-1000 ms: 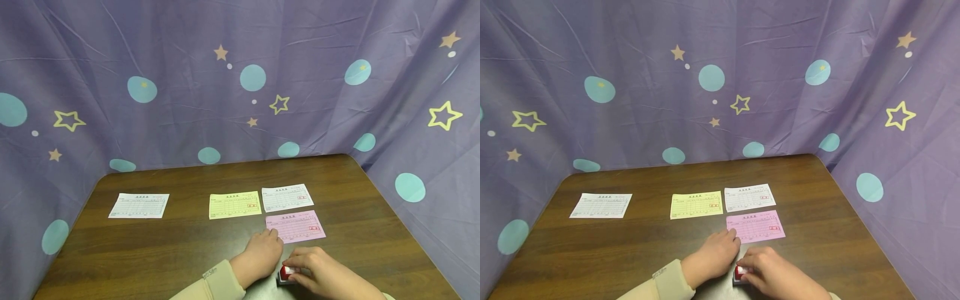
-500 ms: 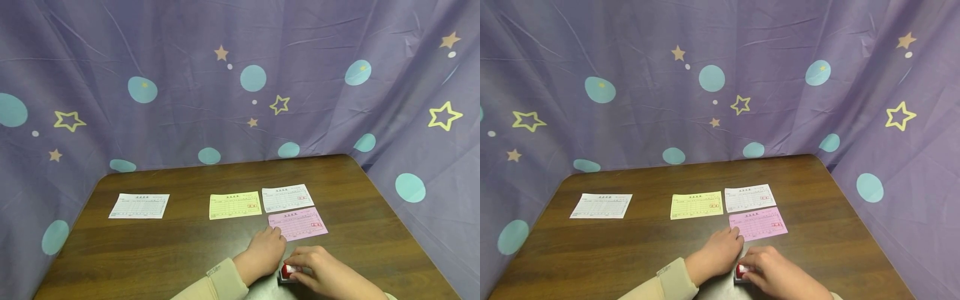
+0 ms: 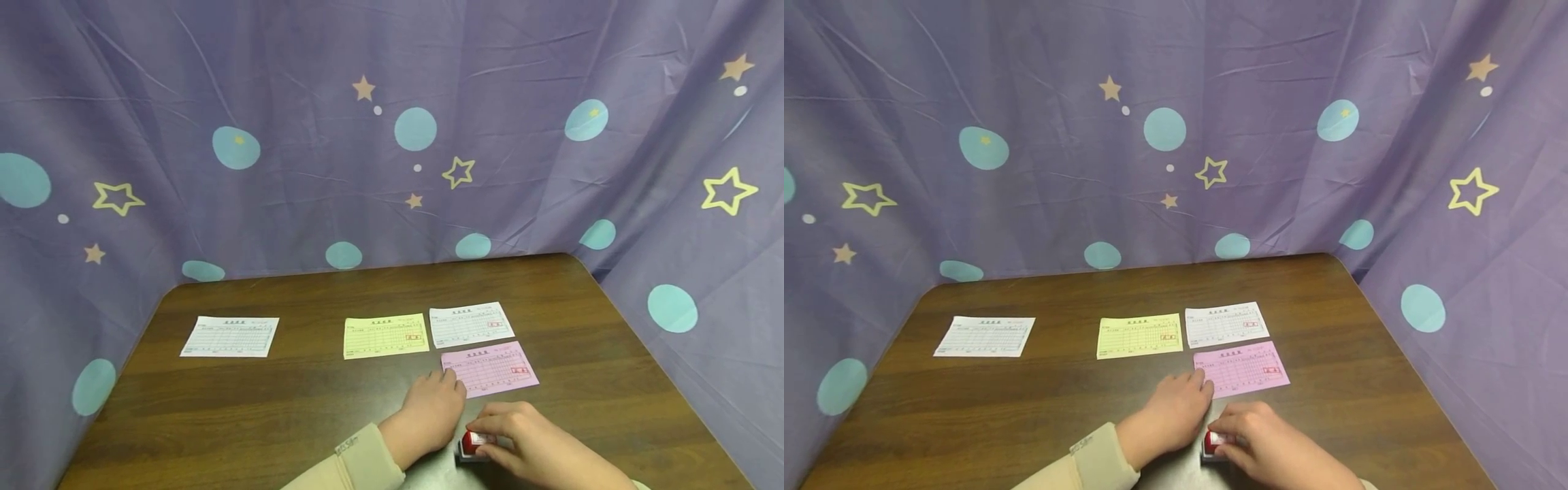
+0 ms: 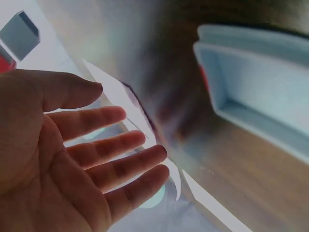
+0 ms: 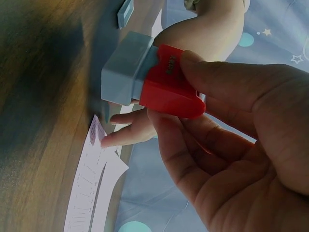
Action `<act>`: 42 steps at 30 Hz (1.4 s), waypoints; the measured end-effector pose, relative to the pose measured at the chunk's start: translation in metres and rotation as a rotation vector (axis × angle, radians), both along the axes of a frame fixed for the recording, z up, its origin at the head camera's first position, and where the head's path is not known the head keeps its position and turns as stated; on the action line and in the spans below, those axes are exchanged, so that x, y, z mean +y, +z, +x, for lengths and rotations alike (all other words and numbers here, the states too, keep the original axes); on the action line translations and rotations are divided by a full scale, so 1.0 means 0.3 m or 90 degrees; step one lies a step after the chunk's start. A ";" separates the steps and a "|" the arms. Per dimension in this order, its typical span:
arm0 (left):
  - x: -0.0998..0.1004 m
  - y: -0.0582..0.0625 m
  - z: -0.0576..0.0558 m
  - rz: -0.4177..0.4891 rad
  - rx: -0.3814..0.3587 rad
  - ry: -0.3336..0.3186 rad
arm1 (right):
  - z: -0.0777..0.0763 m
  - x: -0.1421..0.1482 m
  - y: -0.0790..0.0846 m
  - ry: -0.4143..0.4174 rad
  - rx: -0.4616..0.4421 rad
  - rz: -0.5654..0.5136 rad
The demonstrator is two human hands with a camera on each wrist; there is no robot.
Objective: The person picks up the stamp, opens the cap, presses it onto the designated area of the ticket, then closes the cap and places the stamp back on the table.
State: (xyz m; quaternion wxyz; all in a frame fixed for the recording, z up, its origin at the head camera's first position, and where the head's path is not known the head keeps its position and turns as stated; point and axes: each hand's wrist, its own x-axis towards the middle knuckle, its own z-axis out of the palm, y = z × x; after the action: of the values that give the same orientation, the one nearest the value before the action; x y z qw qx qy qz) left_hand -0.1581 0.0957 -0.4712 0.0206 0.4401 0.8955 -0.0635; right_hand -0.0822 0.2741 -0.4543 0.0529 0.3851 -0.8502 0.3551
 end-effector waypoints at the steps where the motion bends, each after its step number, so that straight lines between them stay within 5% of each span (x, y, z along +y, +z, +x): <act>1: -0.009 0.006 0.000 0.003 0.000 0.002 | -0.001 -0.002 0.000 0.001 0.001 -0.001; 23: -0.242 0.064 0.051 0.100 0.037 0.056 | -0.039 -0.024 0.029 -0.010 0.090 -0.003; 31: -0.343 0.075 0.085 0.136 -0.023 0.108 | -0.051 -0.034 0.033 -0.024 0.113 -0.003; 42: -0.465 0.074 0.103 0.194 -0.033 0.163 | -0.063 -0.053 0.032 -0.021 0.121 -0.009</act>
State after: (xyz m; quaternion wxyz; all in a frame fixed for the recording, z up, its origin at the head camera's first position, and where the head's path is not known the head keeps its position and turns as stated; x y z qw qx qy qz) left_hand -0.1273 -0.0438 -0.4489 -0.0152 0.3221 0.9425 0.0873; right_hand -0.1011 0.2583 -0.4446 0.1419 0.4024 -0.8452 0.3218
